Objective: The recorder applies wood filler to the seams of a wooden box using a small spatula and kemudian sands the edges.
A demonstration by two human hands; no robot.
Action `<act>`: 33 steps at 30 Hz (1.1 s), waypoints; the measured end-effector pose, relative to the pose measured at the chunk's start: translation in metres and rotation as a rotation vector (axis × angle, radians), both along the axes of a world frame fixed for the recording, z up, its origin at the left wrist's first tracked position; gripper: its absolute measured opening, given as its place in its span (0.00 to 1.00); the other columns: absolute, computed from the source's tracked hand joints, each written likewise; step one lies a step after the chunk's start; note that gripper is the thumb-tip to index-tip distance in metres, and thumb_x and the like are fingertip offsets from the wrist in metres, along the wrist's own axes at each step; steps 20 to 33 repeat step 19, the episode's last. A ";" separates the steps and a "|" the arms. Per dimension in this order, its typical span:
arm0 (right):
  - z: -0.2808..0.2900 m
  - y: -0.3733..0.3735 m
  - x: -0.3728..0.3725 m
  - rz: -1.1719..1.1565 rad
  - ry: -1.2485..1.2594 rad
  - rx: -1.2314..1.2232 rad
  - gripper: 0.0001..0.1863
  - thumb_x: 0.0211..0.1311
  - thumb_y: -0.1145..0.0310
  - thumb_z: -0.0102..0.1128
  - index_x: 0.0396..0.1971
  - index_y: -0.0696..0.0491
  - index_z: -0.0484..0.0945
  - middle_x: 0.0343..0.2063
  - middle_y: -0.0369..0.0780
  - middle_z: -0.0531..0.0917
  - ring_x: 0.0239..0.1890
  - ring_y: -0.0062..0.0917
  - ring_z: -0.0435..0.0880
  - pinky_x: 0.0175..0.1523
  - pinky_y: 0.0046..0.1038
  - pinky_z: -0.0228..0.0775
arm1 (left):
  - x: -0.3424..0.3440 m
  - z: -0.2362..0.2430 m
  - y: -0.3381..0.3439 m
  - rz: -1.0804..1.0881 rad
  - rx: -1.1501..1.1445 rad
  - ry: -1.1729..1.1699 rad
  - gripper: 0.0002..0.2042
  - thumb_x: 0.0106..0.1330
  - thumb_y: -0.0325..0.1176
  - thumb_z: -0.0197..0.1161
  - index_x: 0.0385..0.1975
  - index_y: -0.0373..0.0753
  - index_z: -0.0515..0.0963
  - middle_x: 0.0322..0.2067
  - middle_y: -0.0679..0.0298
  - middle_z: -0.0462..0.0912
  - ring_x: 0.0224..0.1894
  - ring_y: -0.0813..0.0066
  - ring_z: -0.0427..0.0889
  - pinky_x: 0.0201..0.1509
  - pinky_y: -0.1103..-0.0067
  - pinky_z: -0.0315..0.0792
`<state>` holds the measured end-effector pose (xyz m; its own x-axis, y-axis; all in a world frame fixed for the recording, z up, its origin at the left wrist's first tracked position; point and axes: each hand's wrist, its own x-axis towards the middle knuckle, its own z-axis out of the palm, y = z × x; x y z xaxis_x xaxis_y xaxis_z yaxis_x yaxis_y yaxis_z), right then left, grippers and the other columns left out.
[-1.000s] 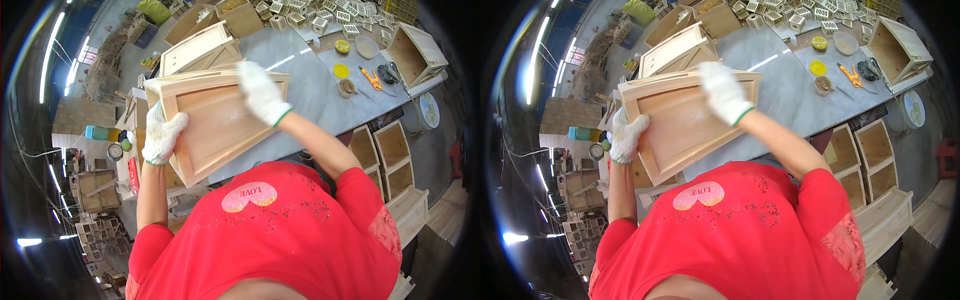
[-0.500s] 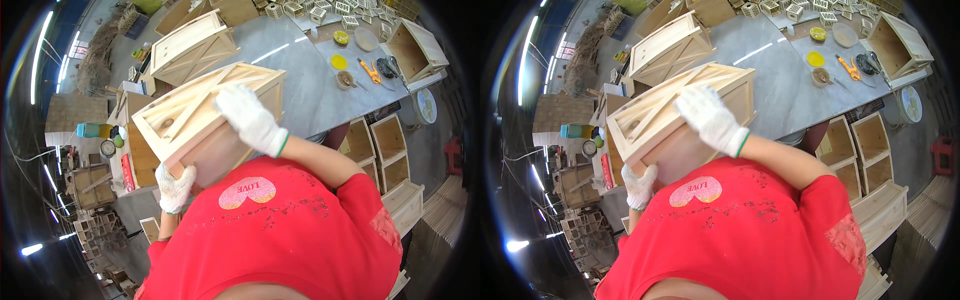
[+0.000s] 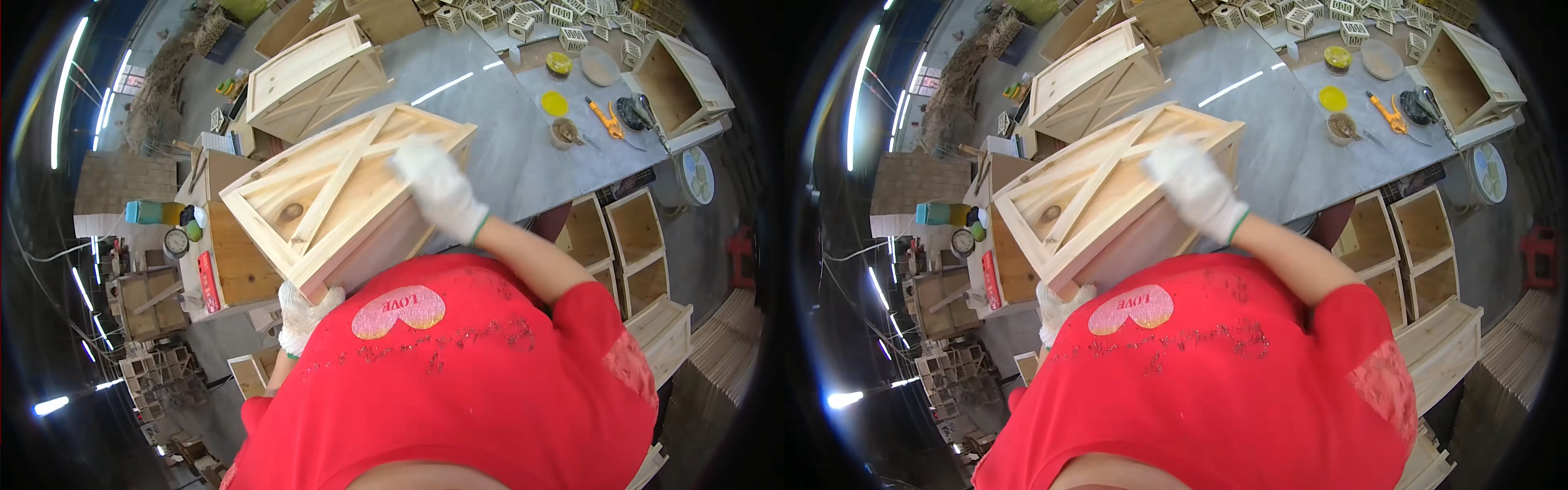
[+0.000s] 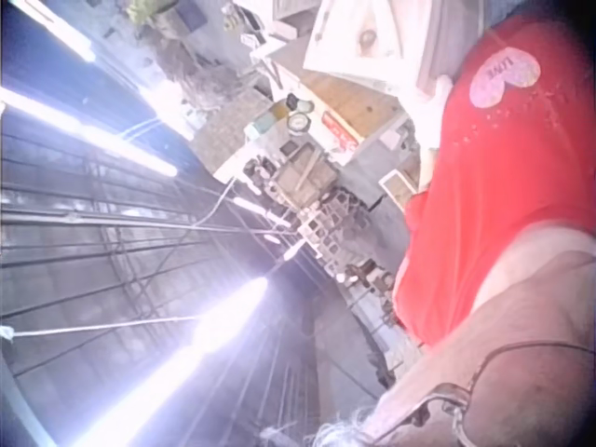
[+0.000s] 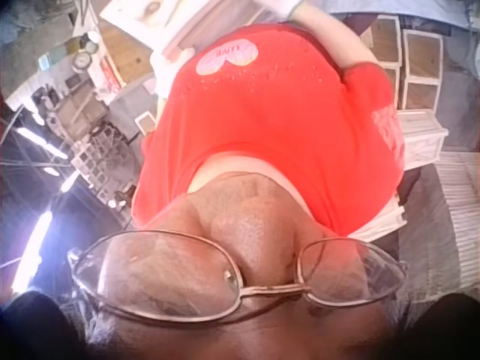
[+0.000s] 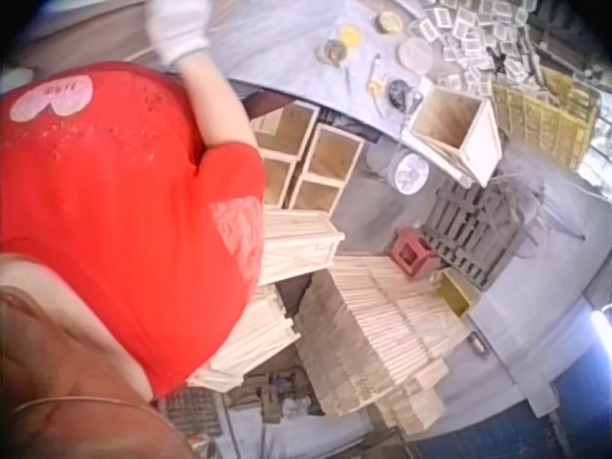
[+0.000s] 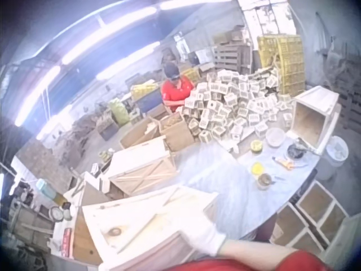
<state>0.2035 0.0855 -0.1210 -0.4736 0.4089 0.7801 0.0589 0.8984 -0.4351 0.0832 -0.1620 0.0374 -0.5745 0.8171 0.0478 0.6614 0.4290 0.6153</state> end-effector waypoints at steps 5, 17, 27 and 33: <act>-0.108 0.130 0.029 -0.355 -0.384 -0.788 0.31 0.60 0.81 0.45 0.66 0.59 0.66 0.62 0.57 0.73 0.67 0.51 0.69 0.72 0.38 0.61 | 0.000 0.007 0.013 0.030 0.016 0.069 0.17 0.53 0.29 0.68 0.41 0.28 0.82 0.31 0.56 0.87 0.33 0.68 0.84 0.42 0.70 0.79; -0.075 0.100 -0.007 -0.246 -0.201 -0.942 0.37 0.60 0.78 0.49 0.72 0.56 0.57 0.56 0.60 0.78 0.60 0.56 0.75 0.66 0.46 0.68 | -0.007 0.006 0.009 0.159 -0.017 0.085 0.19 0.52 0.32 0.69 0.44 0.31 0.82 0.34 0.51 0.87 0.38 0.64 0.86 0.45 0.67 0.78; -0.092 0.109 -0.016 -0.228 -0.237 -0.965 0.45 0.58 0.75 0.57 0.76 0.49 0.51 0.62 0.60 0.73 0.64 0.53 0.73 0.67 0.43 0.67 | -0.013 0.002 0.012 0.075 -0.104 0.310 0.21 0.52 0.36 0.70 0.46 0.35 0.82 0.41 0.51 0.88 0.41 0.55 0.89 0.45 0.62 0.79; -0.092 0.109 -0.016 -0.228 -0.237 -0.965 0.45 0.58 0.75 0.57 0.76 0.49 0.51 0.62 0.60 0.73 0.64 0.53 0.73 0.67 0.43 0.67 | -0.013 0.002 0.012 0.075 -0.104 0.310 0.21 0.52 0.36 0.70 0.46 0.35 0.82 0.41 0.51 0.88 0.41 0.55 0.89 0.45 0.62 0.79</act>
